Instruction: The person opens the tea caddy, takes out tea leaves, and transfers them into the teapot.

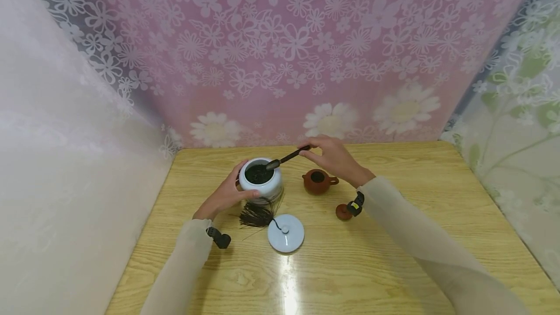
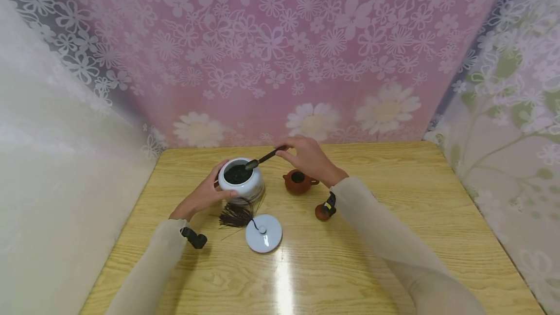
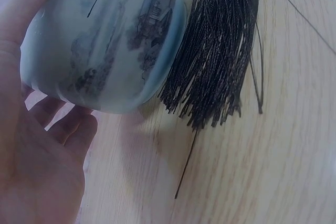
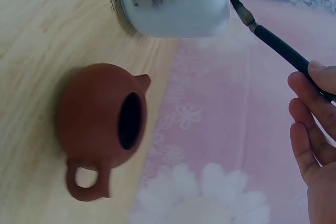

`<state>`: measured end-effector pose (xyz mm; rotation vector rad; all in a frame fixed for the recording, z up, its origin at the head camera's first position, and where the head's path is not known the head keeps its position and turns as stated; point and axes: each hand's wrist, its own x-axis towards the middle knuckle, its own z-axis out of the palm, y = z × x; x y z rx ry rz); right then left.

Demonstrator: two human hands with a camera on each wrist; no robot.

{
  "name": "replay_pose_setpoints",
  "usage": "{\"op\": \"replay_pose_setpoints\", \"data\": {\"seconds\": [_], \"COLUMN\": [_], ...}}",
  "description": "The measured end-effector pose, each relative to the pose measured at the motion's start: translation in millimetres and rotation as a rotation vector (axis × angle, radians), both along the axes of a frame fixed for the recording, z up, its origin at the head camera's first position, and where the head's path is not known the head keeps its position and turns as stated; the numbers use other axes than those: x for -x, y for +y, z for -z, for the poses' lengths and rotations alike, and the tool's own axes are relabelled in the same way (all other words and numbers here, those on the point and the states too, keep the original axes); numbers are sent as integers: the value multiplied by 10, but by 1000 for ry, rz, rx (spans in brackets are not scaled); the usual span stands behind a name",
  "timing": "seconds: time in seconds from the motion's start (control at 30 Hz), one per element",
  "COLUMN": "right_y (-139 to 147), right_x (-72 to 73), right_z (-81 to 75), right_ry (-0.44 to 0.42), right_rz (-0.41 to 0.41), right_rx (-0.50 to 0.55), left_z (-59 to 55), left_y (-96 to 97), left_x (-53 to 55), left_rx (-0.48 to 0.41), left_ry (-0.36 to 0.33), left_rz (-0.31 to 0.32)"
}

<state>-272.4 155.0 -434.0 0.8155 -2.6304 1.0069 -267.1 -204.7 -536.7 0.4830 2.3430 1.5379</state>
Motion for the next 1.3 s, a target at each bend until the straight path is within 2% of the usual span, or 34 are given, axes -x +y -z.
{"op": "replay_pose_setpoints", "data": {"seconds": [0.2, 0.57, 0.73, 0.83, 1.0, 1.13, 1.3], "right_y": [-123, -305, -435, -530, -667, -729, -725], "right_x": [41, 77, 95, 98, 77, 70, 100], "right_z": [-133, -281, -353, -333, -212, -133, -49], "right_ry": [104, 160, 185, 203, 251, 184, 71], "right_rz": [-85, -168, -242, -289, -314, -323, -279], "right_rx": [-110, -271, -352, -400, -492, -473, -368], "left_z": [25, -11, -10, -1, 3, -7, -12], "left_y": [-3, 16, 11, 5, 1, 1, 2], "left_x": [18, -3, 1, 6, 1, 0, 3], "left_rx": [-2, 5, 0, 9, 22, 21, 22], "left_ry": [9, 9, 3, 3, 1, -3, 1], "left_rz": [2, 3, 2, 0, -3, 0, -4]}}
